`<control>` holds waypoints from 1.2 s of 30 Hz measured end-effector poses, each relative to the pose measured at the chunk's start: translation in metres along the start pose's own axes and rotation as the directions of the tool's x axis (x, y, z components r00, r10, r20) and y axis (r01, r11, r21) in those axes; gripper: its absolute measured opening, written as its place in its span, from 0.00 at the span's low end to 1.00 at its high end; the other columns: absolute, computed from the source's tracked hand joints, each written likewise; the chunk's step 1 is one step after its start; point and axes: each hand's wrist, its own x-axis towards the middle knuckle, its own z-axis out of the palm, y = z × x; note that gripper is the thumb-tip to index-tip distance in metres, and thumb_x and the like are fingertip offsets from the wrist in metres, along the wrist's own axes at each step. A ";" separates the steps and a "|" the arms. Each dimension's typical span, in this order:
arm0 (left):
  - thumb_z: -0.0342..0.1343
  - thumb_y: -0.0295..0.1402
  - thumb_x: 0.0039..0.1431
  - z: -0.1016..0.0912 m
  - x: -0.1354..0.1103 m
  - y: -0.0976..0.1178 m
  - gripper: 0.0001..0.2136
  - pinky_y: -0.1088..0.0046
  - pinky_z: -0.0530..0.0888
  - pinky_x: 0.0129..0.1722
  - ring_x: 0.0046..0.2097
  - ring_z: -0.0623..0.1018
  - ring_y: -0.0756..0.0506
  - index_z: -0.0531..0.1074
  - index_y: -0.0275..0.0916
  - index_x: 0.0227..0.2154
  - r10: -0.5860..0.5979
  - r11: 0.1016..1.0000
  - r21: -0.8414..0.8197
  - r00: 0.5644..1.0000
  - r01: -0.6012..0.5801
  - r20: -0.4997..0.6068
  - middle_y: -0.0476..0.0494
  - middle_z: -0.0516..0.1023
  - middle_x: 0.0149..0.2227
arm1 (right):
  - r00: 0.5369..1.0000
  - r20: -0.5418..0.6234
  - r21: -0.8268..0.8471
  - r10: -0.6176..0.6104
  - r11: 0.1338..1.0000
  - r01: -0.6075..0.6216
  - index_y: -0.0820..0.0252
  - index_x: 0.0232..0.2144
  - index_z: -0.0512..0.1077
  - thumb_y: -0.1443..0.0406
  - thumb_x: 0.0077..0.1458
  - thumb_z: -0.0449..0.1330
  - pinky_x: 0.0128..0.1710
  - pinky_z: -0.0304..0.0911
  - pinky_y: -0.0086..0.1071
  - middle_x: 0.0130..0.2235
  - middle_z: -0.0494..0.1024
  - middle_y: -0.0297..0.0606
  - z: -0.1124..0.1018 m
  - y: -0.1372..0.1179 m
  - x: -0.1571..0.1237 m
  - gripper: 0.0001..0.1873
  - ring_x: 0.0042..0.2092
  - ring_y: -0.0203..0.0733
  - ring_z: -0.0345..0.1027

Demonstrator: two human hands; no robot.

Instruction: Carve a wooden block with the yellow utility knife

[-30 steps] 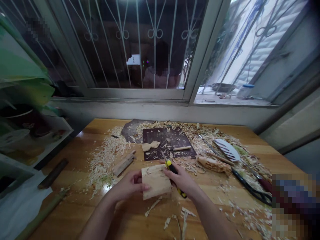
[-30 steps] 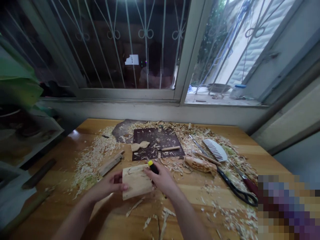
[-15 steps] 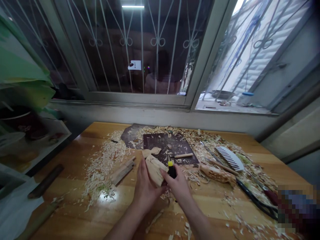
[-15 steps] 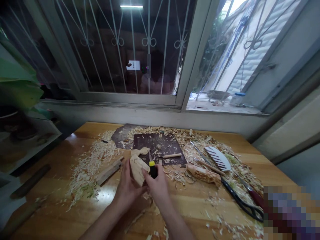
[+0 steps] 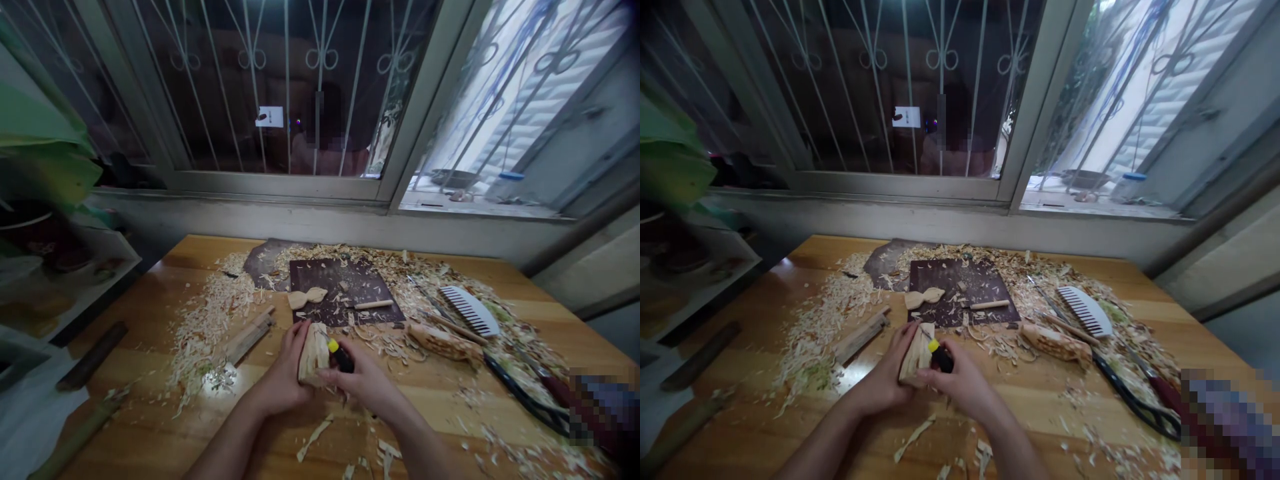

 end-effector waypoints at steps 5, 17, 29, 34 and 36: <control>0.56 0.32 0.41 0.009 -0.002 0.002 0.45 0.58 0.51 0.57 0.61 0.47 0.38 0.35 0.31 0.59 -0.033 0.996 0.077 0.993 0.042 -0.113 0.30 0.43 0.60 | 0.998 -0.069 0.043 -0.014 0.999 0.017 0.58 0.34 0.63 0.59 0.40 0.62 0.26 0.56 0.25 0.29 0.68 0.29 0.007 0.002 0.003 0.18 0.28 0.33 0.61; 0.51 0.27 0.42 0.018 -0.002 0.001 0.37 0.59 0.51 0.58 0.62 0.46 0.41 0.46 0.31 0.58 0.032 0.982 0.188 0.980 0.006 -0.195 0.34 0.48 0.61 | 0.991 -0.065 -0.408 -0.113 0.910 0.077 0.59 0.34 0.68 0.56 0.48 0.55 0.28 0.56 0.26 0.30 0.71 0.32 -0.026 -0.005 -0.006 0.14 0.31 0.36 0.62; 0.53 0.28 0.39 0.013 -0.004 0.005 0.37 0.62 0.57 0.56 0.60 0.54 0.42 0.50 0.38 0.57 -0.057 0.964 0.240 0.971 0.114 -0.230 0.40 0.50 0.61 | 0.994 0.006 -0.881 -0.109 0.469 0.057 0.56 0.31 0.65 0.66 0.48 0.51 0.29 0.51 0.27 0.34 0.73 0.35 -0.031 0.000 -0.015 0.06 0.34 0.39 0.65; 0.56 0.29 0.38 0.016 -0.001 -0.005 0.40 0.60 0.57 0.56 0.60 0.52 0.40 0.48 0.35 0.57 -0.055 0.946 0.305 0.980 0.113 -0.193 0.37 0.48 0.61 | 0.998 0.006 -0.948 -0.066 0.316 0.027 0.57 0.31 0.65 0.63 0.49 0.52 0.28 0.51 0.28 0.32 0.74 0.37 -0.032 0.007 -0.010 0.06 0.33 0.42 0.67; 0.55 0.29 0.38 0.017 0.000 -0.008 0.40 0.59 0.56 0.57 0.61 0.50 0.40 0.48 0.34 0.57 -0.024 0.940 0.331 0.982 0.086 -0.185 0.36 0.48 0.61 | 0.998 0.022 -0.961 -0.055 0.274 0.036 0.56 0.32 0.65 0.63 0.49 0.53 0.27 0.51 0.29 0.32 0.75 0.37 -0.031 0.009 -0.010 0.06 0.33 0.43 0.68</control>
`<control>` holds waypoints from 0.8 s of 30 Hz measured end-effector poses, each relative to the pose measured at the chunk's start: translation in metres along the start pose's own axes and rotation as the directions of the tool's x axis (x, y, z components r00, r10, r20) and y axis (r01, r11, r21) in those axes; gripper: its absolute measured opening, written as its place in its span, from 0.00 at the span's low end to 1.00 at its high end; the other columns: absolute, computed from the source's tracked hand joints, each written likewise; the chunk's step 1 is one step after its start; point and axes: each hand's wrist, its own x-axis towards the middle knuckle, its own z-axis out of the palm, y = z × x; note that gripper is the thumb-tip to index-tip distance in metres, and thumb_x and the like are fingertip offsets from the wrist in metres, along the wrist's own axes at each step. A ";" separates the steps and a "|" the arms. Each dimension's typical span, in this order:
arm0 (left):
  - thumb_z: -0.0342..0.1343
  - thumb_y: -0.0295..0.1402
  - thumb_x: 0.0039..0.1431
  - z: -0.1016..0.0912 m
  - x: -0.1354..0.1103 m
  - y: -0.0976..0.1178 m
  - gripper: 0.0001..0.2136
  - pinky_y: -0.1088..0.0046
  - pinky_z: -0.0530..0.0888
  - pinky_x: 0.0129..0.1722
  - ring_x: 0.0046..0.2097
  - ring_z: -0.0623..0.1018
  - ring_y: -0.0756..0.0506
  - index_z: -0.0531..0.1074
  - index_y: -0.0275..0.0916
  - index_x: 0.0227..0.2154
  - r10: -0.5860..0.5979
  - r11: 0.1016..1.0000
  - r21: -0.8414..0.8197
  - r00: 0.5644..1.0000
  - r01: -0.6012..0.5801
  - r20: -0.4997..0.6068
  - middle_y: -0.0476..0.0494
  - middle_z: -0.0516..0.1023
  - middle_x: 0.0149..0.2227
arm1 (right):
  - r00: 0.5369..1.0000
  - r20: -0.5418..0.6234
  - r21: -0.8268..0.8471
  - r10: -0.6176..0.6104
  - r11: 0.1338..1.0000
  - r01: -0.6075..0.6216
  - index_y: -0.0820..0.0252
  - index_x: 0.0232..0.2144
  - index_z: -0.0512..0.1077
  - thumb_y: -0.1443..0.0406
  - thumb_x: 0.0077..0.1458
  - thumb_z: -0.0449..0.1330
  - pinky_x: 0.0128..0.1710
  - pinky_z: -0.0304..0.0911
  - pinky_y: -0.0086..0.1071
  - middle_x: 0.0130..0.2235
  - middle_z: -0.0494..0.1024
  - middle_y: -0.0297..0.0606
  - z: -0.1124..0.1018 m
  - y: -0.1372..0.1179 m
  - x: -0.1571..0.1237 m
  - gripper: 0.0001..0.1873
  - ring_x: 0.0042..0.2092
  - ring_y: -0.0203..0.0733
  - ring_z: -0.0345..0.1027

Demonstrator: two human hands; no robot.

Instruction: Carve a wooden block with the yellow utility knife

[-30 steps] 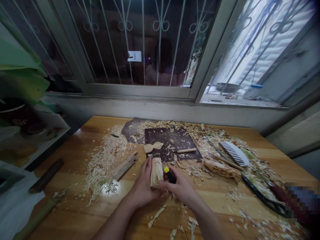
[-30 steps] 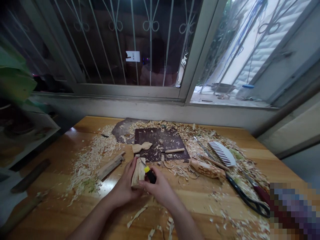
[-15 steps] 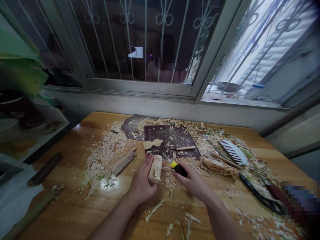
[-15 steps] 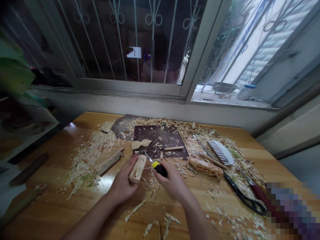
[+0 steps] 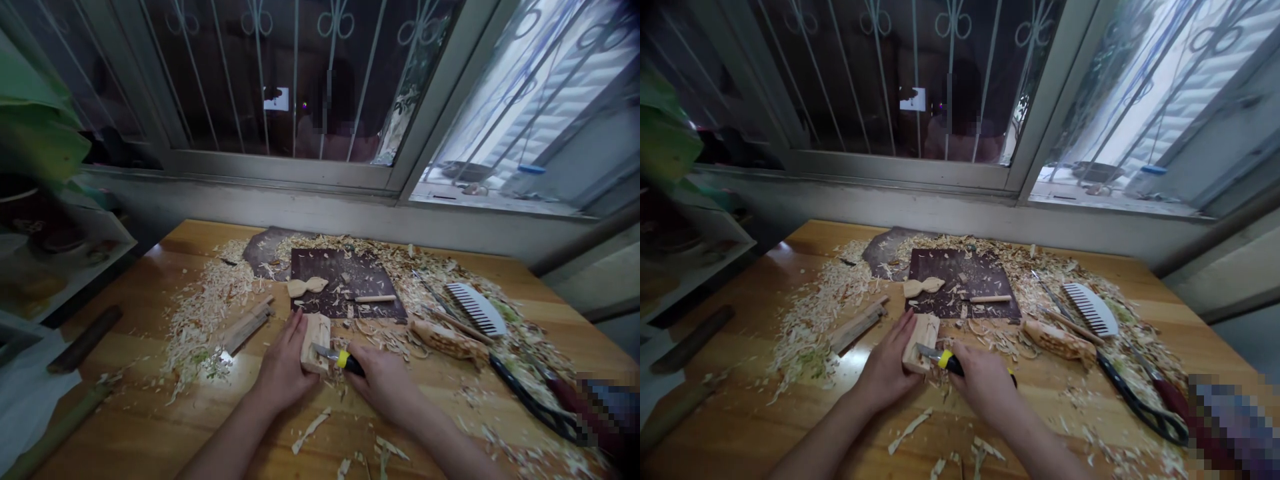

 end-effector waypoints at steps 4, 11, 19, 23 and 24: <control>0.54 0.28 0.40 0.005 0.001 -0.002 0.38 0.59 0.58 0.56 0.61 0.51 0.40 0.47 0.32 0.57 0.028 0.998 0.052 0.999 -0.027 -0.023 0.34 0.50 0.60 | 0.998 0.025 -0.047 -0.056 0.997 0.058 0.56 0.32 0.65 0.64 0.47 0.55 0.27 0.51 0.29 0.32 0.75 0.37 0.001 -0.002 -0.004 0.07 0.34 0.44 0.68; 0.51 0.22 0.41 0.011 0.002 0.000 0.36 0.59 0.58 0.56 0.61 0.49 0.41 0.48 0.30 0.57 0.055 0.987 0.154 0.998 -0.049 -0.034 0.33 0.50 0.60 | 0.998 0.001 -0.026 -0.068 0.997 0.068 0.56 0.33 0.65 0.64 0.47 0.55 0.29 0.52 0.29 0.31 0.75 0.36 0.006 0.000 -0.008 0.07 0.33 0.42 0.68; 0.51 0.25 0.45 0.010 0.000 -0.003 0.34 0.60 0.59 0.56 0.60 0.52 0.41 0.47 0.30 0.57 0.071 0.992 0.112 0.996 -0.064 -0.059 0.32 0.51 0.60 | 0.999 -0.029 -0.099 -0.024 0.995 0.021 0.55 0.34 0.65 0.63 0.47 0.57 0.30 0.53 0.30 0.33 0.74 0.36 0.002 0.002 0.002 0.09 0.34 0.42 0.67; 0.52 0.25 0.45 0.011 0.000 -0.004 0.34 0.59 0.59 0.55 0.61 0.51 0.41 0.46 0.31 0.57 0.073 0.992 0.109 0.995 -0.065 -0.065 0.33 0.51 0.60 | 0.999 -0.016 -0.120 -0.037 0.992 0.035 0.55 0.34 0.65 0.61 0.46 0.58 0.31 0.53 0.29 0.34 0.74 0.36 0.001 0.008 0.009 0.11 0.36 0.42 0.67; 0.52 0.25 0.45 0.012 0.000 -0.004 0.34 0.59 0.59 0.55 0.61 0.51 0.41 0.46 0.31 0.57 0.069 0.992 0.112 0.996 -0.061 -0.065 0.33 0.51 0.60 | 0.999 -0.022 -0.127 -0.042 0.991 0.039 0.55 0.34 0.65 0.61 0.46 0.58 0.31 0.53 0.30 0.34 0.74 0.36 0.000 0.009 0.010 0.11 0.36 0.43 0.67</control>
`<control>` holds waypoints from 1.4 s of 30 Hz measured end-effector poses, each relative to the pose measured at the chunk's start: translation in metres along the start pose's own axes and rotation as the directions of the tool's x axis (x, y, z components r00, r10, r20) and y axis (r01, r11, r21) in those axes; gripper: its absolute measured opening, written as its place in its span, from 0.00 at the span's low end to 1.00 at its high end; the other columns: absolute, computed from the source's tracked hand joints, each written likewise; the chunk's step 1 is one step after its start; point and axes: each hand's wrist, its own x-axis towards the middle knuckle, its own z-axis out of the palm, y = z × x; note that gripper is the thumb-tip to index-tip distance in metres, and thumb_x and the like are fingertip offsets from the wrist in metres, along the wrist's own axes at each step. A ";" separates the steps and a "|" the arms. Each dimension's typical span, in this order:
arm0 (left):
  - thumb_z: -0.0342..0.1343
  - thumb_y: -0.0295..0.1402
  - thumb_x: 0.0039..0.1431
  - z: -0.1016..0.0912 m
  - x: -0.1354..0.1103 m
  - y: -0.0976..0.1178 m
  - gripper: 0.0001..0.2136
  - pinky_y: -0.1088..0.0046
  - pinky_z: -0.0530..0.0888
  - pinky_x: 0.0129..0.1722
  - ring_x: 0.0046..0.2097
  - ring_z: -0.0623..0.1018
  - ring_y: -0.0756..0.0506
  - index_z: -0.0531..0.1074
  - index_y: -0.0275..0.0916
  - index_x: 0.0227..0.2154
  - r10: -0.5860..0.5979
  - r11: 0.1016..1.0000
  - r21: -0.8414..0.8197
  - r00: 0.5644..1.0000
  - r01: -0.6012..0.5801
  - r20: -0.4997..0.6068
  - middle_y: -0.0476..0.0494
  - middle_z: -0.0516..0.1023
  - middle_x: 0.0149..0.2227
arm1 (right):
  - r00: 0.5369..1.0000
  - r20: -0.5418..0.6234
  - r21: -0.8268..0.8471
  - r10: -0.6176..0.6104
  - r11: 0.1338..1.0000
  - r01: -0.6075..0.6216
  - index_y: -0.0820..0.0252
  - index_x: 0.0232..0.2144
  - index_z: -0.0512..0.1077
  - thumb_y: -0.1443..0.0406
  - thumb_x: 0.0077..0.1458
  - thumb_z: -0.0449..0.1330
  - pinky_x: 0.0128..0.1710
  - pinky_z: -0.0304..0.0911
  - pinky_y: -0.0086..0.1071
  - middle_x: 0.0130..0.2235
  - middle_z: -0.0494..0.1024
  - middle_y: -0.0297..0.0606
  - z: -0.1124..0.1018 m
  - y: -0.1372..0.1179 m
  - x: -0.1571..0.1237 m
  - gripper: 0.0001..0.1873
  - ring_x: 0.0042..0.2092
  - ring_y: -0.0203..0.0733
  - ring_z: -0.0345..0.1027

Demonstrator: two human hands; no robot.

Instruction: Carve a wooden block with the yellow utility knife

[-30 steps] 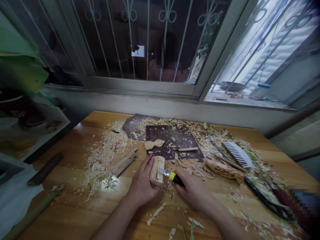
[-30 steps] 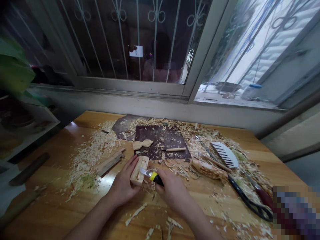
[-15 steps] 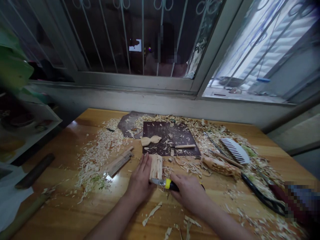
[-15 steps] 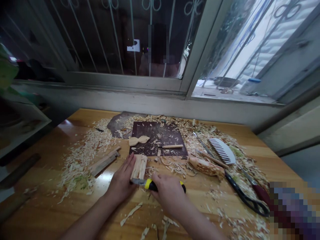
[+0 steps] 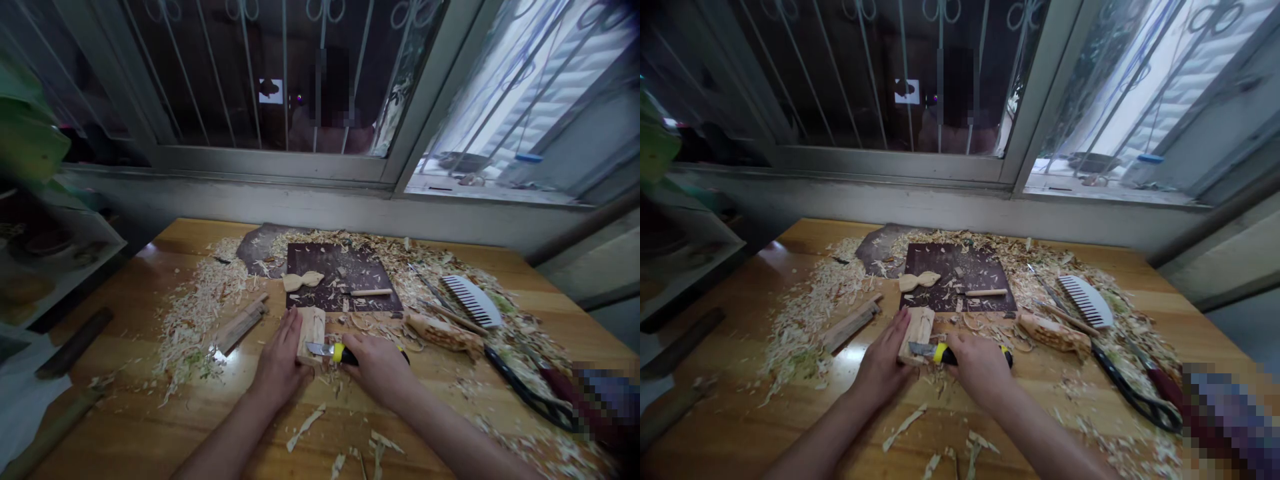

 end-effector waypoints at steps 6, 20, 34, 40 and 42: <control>0.52 0.22 0.43 0.002 0.002 0.000 0.34 0.59 0.60 0.55 0.60 0.53 0.41 0.48 0.30 0.56 -0.004 1.000 0.012 1.000 0.004 -0.007 0.32 0.53 0.59 | 1.000 -0.011 -0.043 -0.009 0.999 0.009 0.57 0.33 0.66 0.61 0.46 0.58 0.32 0.54 0.30 0.33 0.75 0.37 0.000 0.002 0.003 0.10 0.37 0.44 0.68; 0.52 0.24 0.41 -0.003 -0.008 0.014 0.34 0.63 0.63 0.53 0.57 0.60 0.43 0.51 0.31 0.56 -0.102 0.985 -0.139 0.995 0.102 0.007 0.34 0.57 0.58 | 0.974 -0.107 -0.026 0.200 0.979 -0.204 0.57 0.35 0.66 0.63 0.51 0.52 0.30 0.52 0.28 0.35 0.75 0.38 -0.004 0.027 0.013 0.08 0.36 0.41 0.68; 0.54 0.26 0.43 -0.004 -0.009 0.014 0.35 0.64 0.62 0.54 0.58 0.59 0.44 0.49 0.31 0.57 -0.078 0.990 -0.115 0.997 0.078 0.009 0.34 0.56 0.58 | 0.997 0.048 0.036 -0.067 0.997 0.065 0.56 0.30 0.66 0.65 0.45 0.57 0.31 0.54 0.29 0.31 0.74 0.34 -0.027 -0.004 -0.020 0.06 0.33 0.41 0.67; 0.54 0.25 0.43 -0.007 -0.005 0.017 0.34 0.64 0.65 0.52 0.56 0.62 0.43 0.51 0.30 0.56 -0.099 0.990 -0.104 0.995 0.099 0.003 0.33 0.58 0.57 | 0.999 0.015 0.005 -0.041 0.999 0.041 0.57 0.33 0.67 0.66 0.46 0.57 0.33 0.55 0.31 0.33 0.75 0.36 -0.027 -0.008 -0.020 0.08 0.36 0.43 0.68; 0.54 0.25 0.43 -0.008 -0.004 0.017 0.34 0.64 0.65 0.52 0.57 0.61 0.43 0.51 0.31 0.56 -0.092 0.990 -0.110 0.996 0.091 -0.004 0.34 0.58 0.57 | 1.000 0.007 -0.025 -0.021 0.999 0.021 0.57 0.33 0.67 0.67 0.46 0.57 0.33 0.56 0.32 0.32 0.75 0.37 -0.028 -0.010 -0.020 0.08 0.36 0.44 0.68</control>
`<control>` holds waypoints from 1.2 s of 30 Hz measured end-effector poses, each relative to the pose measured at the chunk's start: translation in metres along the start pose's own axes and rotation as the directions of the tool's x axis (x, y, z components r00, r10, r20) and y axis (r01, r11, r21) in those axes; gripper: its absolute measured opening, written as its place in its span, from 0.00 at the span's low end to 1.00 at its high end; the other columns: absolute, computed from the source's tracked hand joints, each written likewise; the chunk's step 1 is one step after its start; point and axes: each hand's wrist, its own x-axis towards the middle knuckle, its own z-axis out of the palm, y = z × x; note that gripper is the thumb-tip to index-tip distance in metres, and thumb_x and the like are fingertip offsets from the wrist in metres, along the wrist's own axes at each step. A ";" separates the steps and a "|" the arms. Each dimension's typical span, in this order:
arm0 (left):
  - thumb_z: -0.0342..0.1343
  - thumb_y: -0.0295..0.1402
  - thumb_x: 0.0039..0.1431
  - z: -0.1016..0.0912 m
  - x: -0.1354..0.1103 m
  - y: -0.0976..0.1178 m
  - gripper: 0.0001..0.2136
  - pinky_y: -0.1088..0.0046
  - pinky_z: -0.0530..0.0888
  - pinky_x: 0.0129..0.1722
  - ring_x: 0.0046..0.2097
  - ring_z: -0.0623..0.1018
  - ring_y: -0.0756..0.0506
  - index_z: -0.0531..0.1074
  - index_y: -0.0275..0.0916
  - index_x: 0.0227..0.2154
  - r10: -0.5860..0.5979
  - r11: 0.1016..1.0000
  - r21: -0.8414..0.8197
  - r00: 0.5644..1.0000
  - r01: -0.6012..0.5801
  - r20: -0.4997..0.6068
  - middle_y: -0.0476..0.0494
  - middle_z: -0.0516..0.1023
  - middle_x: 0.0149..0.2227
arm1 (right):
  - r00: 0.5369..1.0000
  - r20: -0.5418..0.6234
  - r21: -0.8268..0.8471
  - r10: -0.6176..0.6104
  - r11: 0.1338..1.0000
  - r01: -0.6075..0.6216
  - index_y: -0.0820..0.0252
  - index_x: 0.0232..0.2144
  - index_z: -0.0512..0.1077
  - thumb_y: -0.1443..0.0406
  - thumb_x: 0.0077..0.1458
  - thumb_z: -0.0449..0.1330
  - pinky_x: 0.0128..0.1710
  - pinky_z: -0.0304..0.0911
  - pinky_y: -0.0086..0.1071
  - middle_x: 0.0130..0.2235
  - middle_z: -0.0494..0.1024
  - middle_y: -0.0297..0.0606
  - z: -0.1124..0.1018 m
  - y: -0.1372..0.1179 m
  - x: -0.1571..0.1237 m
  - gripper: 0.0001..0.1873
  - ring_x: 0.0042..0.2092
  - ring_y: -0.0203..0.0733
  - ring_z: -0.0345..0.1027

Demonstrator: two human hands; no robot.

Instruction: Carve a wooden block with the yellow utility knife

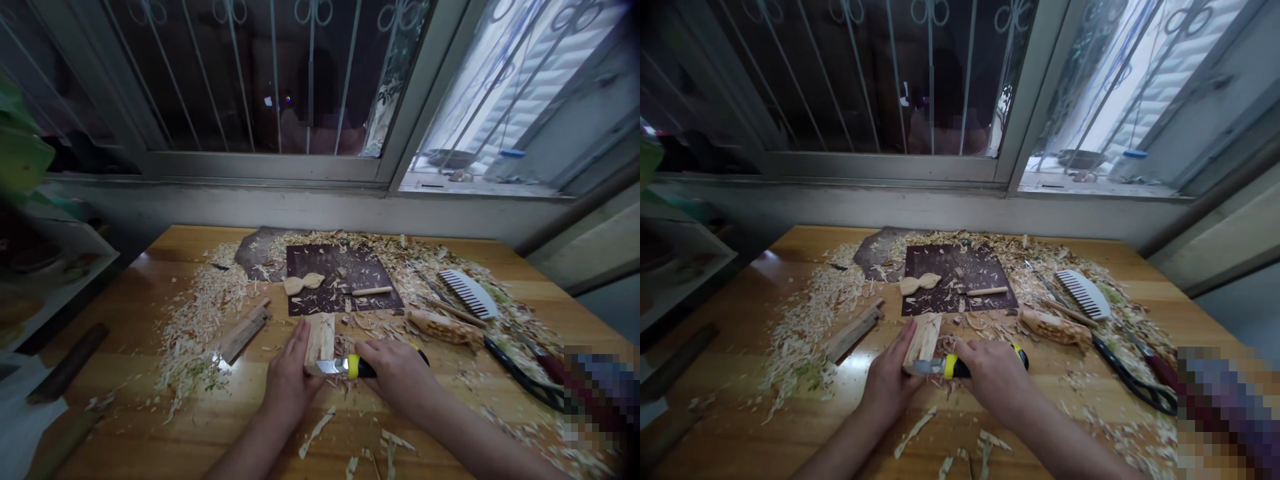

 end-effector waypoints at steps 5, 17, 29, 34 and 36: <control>0.54 0.24 0.42 0.002 -0.003 -0.001 0.34 0.63 0.64 0.53 0.57 0.60 0.43 0.52 0.33 0.56 0.025 0.999 0.025 1.000 -0.025 -0.006 0.35 0.58 0.57 | 0.999 -0.036 -0.056 0.028 0.998 -0.030 0.56 0.33 0.68 0.66 0.47 0.56 0.32 0.56 0.31 0.32 0.75 0.37 0.005 0.009 0.007 0.07 0.35 0.44 0.68; 0.53 0.27 0.44 0.004 -0.006 0.003 0.31 0.66 0.66 0.52 0.56 0.63 0.43 0.53 0.30 0.55 0.018 0.999 0.038 1.000 -0.018 0.020 0.34 0.59 0.57 | 0.999 0.014 -0.008 0.028 1.000 -0.028 0.56 0.32 0.67 0.64 0.47 0.56 0.30 0.54 0.30 0.32 0.75 0.37 0.002 0.010 0.001 0.07 0.35 0.43 0.68; 0.55 0.23 0.40 0.003 -0.004 0.005 0.34 0.64 0.67 0.50 0.55 0.64 0.43 0.54 0.35 0.55 0.023 0.999 0.022 1.000 -0.024 0.008 0.35 0.60 0.56 | 0.999 -0.033 -0.014 -0.004 1.000 0.003 0.57 0.31 0.68 0.66 0.46 0.56 0.31 0.54 0.29 0.30 0.75 0.36 0.004 0.011 -0.004 0.06 0.34 0.41 0.68; 0.55 0.25 0.42 0.002 -0.004 0.004 0.34 0.62 0.66 0.51 0.56 0.62 0.42 0.53 0.35 0.55 0.013 0.999 0.031 1.000 -0.013 0.009 0.36 0.60 0.57 | 0.999 -0.034 -0.018 0.021 1.000 -0.022 0.56 0.32 0.68 0.65 0.47 0.56 0.31 0.54 0.30 0.30 0.75 0.36 0.007 0.011 -0.001 0.07 0.34 0.42 0.68; 0.55 0.25 0.42 0.002 -0.003 0.004 0.34 0.63 0.66 0.51 0.56 0.62 0.43 0.53 0.35 0.55 0.013 0.999 0.036 1.000 -0.013 0.005 0.36 0.59 0.57 | 0.998 -0.038 -0.019 0.040 0.999 -0.041 0.56 0.32 0.68 0.65 0.46 0.56 0.31 0.54 0.30 0.31 0.75 0.36 0.009 0.011 0.001 0.07 0.35 0.42 0.68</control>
